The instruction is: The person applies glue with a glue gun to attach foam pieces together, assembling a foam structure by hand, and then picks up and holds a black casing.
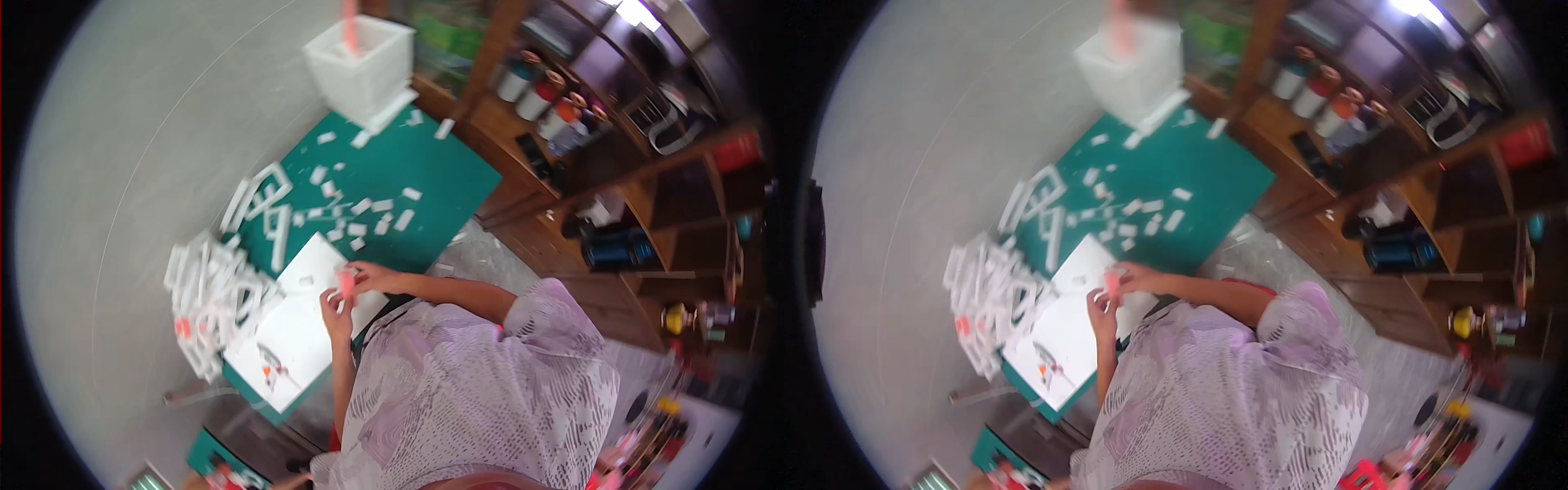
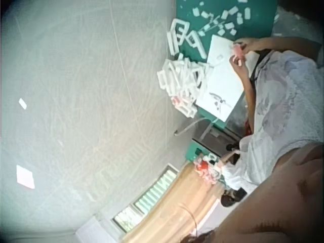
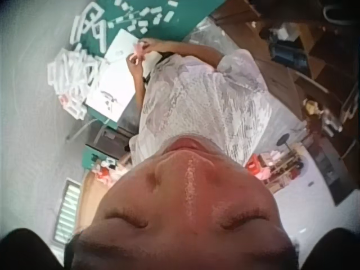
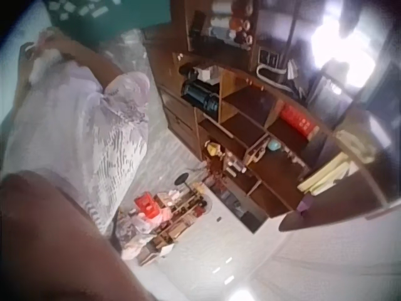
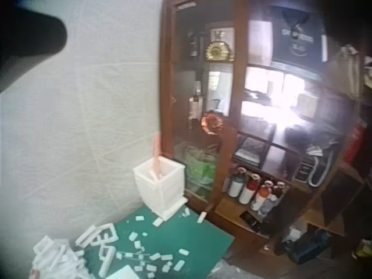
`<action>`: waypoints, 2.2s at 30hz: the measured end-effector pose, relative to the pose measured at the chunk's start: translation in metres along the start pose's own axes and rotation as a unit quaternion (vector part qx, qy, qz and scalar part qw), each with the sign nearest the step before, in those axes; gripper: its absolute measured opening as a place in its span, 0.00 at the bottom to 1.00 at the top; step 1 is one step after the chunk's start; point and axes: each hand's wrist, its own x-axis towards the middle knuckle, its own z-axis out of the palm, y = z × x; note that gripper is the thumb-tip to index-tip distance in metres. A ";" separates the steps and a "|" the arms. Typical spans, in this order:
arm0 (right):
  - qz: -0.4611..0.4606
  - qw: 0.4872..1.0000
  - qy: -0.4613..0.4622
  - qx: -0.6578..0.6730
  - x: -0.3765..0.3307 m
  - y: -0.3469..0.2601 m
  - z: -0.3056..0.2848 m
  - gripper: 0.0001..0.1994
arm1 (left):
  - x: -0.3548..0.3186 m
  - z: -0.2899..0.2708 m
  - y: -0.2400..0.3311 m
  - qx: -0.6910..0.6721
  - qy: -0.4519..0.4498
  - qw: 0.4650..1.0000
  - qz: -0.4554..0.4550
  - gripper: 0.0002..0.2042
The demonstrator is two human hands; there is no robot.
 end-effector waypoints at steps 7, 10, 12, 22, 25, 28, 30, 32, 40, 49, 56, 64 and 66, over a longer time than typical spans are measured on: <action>0.037 0.998 0.043 -0.034 -0.002 -0.007 -0.007 0.35 | 0.012 0.011 -0.001 -0.017 -0.040 0.998 -0.048 0.21; 0.037 0.995 0.035 -0.081 -0.002 -0.005 -0.006 0.38 | 0.006 0.005 0.004 -0.033 -0.049 0.996 -0.064 0.21; 0.062 0.995 0.036 -0.071 -0.007 -0.016 0.003 0.38 | 0.006 -0.001 -0.007 -0.073 -0.012 0.993 -0.087 0.20; 0.164 0.971 0.146 -0.093 -0.030 0.008 -0.054 0.24 | 0.014 -0.048 -0.008 -0.086 0.197 0.967 -0.137 0.20; 0.191 0.954 0.160 -0.166 -0.036 0.016 -0.063 0.21 | 0.005 -0.058 -0.043 -0.051 0.248 0.962 -0.098 0.18; 0.178 0.950 0.149 -0.208 -0.039 0.017 -0.067 0.18 | -0.020 -0.068 -0.067 -0.072 0.235 0.964 -0.102 0.11; 0.170 0.947 0.145 -0.230 -0.039 0.024 -0.080 0.16 | -0.033 -0.065 -0.083 -0.064 0.239 0.964 -0.099 0.10; 0.162 0.947 0.125 -0.248 -0.032 0.031 -0.083 0.15 | -0.046 -0.070 -0.092 -0.020 0.244 0.963 -0.116 0.09; 0.165 0.934 0.130 -0.290 -0.023 0.038 -0.083 0.13 | -0.094 -0.111 -0.122 0.086 0.368 0.920 -0.108 0.08; 0.154 0.925 0.156 -0.311 -0.016 0.040 -0.070 0.13 | -0.119 -0.175 -0.114 0.219 0.427 0.873 -0.088 0.15; 0.094 0.916 0.193 -0.339 -0.031 0.082 -0.058 0.12 | -0.084 -0.267 -0.129 0.441 0.294 0.848 -0.014 0.23; -0.112 0.773 0.239 -0.577 -0.024 0.099 0.018 0.23 | -0.104 -0.268 -0.105 0.432 0.297 0.851 0.031 0.19; -0.130 0.761 0.261 -0.579 -0.019 0.108 0.024 0.22 | -0.107 -0.252 -0.098 0.327 0.205 0.923 -0.013 0.13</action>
